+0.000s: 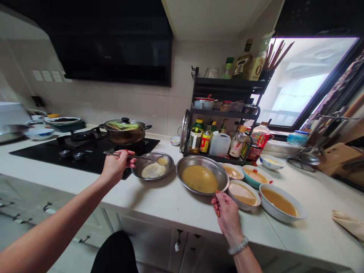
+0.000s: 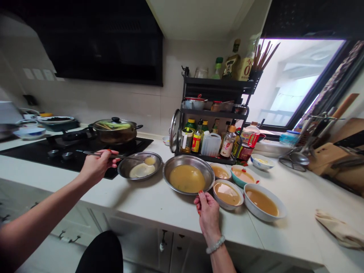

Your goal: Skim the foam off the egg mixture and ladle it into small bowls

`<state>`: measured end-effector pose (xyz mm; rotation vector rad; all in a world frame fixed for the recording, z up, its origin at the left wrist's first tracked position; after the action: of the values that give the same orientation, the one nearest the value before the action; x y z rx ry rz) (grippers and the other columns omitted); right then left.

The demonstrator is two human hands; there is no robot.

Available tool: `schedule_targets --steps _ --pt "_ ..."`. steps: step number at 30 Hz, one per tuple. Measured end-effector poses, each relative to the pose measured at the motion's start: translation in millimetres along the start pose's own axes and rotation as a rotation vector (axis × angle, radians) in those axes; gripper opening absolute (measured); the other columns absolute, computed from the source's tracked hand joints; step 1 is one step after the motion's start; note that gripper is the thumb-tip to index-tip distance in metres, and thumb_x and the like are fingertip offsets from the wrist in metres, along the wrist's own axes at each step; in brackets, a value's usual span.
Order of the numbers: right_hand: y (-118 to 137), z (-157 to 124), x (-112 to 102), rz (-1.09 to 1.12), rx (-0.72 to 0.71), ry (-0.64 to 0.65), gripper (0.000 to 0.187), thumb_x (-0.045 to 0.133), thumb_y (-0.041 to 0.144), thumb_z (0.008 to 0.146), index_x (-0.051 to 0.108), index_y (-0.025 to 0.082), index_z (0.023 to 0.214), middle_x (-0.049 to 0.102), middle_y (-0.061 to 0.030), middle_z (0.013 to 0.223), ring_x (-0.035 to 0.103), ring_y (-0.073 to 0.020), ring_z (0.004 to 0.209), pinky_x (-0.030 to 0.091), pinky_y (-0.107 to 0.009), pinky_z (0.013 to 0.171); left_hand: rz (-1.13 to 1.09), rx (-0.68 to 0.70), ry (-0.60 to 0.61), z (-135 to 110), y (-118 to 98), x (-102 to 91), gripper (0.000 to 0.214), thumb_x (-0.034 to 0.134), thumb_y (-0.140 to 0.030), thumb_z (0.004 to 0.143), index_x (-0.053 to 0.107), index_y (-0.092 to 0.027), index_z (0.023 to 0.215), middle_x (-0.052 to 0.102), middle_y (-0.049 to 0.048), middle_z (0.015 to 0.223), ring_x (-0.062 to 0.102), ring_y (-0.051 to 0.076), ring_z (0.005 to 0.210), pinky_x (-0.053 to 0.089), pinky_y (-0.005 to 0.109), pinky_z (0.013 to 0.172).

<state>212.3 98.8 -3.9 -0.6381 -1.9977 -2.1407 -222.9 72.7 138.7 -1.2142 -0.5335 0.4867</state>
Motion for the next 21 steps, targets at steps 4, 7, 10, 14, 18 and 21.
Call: schedule_targets --steps 4,7,10,14,18,21 --pt "-1 1 0 0.001 0.002 -0.006 0.048 0.083 0.056 0.054 0.057 0.016 0.061 0.058 0.001 0.05 0.039 -0.0048 0.042 0.025 -0.015 0.036 0.215 0.129 0.061 -5 -3 -3.7 0.018 0.054 -0.03 0.076 0.063 -0.015 0.073 0.062 0.0024 0.05 0.059 0.017 0.043 0.051 0.027 0.043" --pt "0 1 0 -0.006 0.0 -0.003 0.048 0.083 0.057 0.054 0.057 0.017 0.061 0.058 0.0011 0.05 0.039 -0.005 0.042 0.025 -0.015 0.036 0.459 0.307 0.14 -14 -10 2.5 0.024 0.048 -0.035 0.082 0.063 -0.017 0.078 0.06 0.0005 0.048 0.059 0.016 0.041 0.049 0.025 0.044" --pt "0 1 1 -0.007 0.004 0.003 0.048 0.083 0.056 0.055 0.057 0.017 0.061 0.058 0.0008 0.051 0.04 -0.0051 0.043 0.026 -0.015 0.037 0.659 0.545 0.284 -30 -17 19.5 0.027 0.045 -0.037 0.085 0.064 -0.018 0.082 0.062 -0.0005 0.051 0.06 0.014 0.045 0.048 0.023 0.049" --pt "0 0 1 -0.002 0.01 0.002 0.048 0.083 0.056 0.054 0.057 0.017 0.062 0.058 0.001 0.051 0.04 -0.0049 0.043 0.026 -0.014 0.037 0.707 0.793 0.376 -54 -31 36.6 0.025 0.048 -0.036 0.085 0.065 -0.018 0.081 0.069 0.0042 0.069 0.065 0.015 0.059 0.05 0.023 0.06" --pt "0 -1 0 -0.008 -0.001 -0.003 0.048 0.083 0.057 0.054 0.057 0.017 0.06 0.058 0.0008 0.05 0.039 -0.0052 0.043 0.026 -0.015 0.037 0.518 0.603 0.175 -46 -40 32.3 0.027 0.042 -0.035 0.09 0.063 -0.017 0.086 0.063 -0.0002 0.054 0.06 0.014 0.047 0.048 0.022 0.05" --pt "1 0 1 -0.007 -0.007 -0.006 0.049 0.083 0.057 0.054 0.056 0.017 0.059 0.058 0.0008 0.05 0.039 -0.0052 0.043 0.027 -0.015 0.037 0.273 0.475 0.198 -47 -39 52.7 0.03 0.04 -0.037 0.091 0.06 -0.016 0.087 0.062 -0.0004 0.054 0.06 0.014 0.045 0.048 0.023 0.045"
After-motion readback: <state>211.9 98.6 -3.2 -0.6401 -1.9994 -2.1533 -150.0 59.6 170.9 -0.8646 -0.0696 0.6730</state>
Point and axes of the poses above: each hand's wrist, its own z-axis towards the middle knuckle, its own x-axis out of the palm, y = z × x, the point moved 10 cm from there along z, towards the middle knuckle
